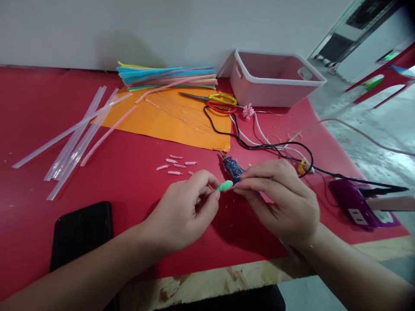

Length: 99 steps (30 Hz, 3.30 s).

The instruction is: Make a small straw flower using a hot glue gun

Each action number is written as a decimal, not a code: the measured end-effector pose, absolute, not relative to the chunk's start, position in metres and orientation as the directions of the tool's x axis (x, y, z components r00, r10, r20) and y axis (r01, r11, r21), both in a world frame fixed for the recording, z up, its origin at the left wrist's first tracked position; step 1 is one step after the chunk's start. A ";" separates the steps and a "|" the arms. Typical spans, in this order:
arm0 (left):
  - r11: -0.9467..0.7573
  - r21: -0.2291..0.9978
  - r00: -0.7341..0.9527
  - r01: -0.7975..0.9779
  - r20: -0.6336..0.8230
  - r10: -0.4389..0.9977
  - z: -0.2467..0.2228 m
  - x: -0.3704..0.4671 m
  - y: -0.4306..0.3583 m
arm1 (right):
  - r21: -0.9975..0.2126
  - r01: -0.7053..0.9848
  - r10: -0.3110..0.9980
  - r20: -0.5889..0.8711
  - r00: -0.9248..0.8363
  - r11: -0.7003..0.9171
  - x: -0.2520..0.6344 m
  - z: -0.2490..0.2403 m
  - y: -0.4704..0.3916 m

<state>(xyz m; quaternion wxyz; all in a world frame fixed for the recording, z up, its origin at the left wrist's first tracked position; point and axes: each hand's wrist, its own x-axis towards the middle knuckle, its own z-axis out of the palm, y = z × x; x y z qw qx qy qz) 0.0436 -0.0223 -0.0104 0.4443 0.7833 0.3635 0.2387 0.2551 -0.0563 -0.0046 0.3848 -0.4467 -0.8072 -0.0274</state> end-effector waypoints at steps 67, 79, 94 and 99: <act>-0.756 0.595 0.606 0.272 0.504 0.615 -0.001 0.041 -0.024 | -0.350 0.641 0.678 0.629 -0.380 0.683 0.256 0.002 -0.062; -0.755 0.605 0.622 0.255 0.495 0.606 -0.001 0.040 -0.021 | -0.315 0.634 0.635 0.678 -0.371 0.706 0.261 0.004 -0.060; -0.718 0.648 0.577 0.253 0.494 0.650 -0.008 0.042 -0.017 | -0.340 0.637 0.657 0.662 -0.361 0.692 0.264 0.002 -0.057; -0.712 0.654 0.582 0.256 0.483 0.654 -0.007 0.042 -0.018 | -0.327 0.628 0.637 0.680 -0.363 0.706 0.261 0.005 -0.056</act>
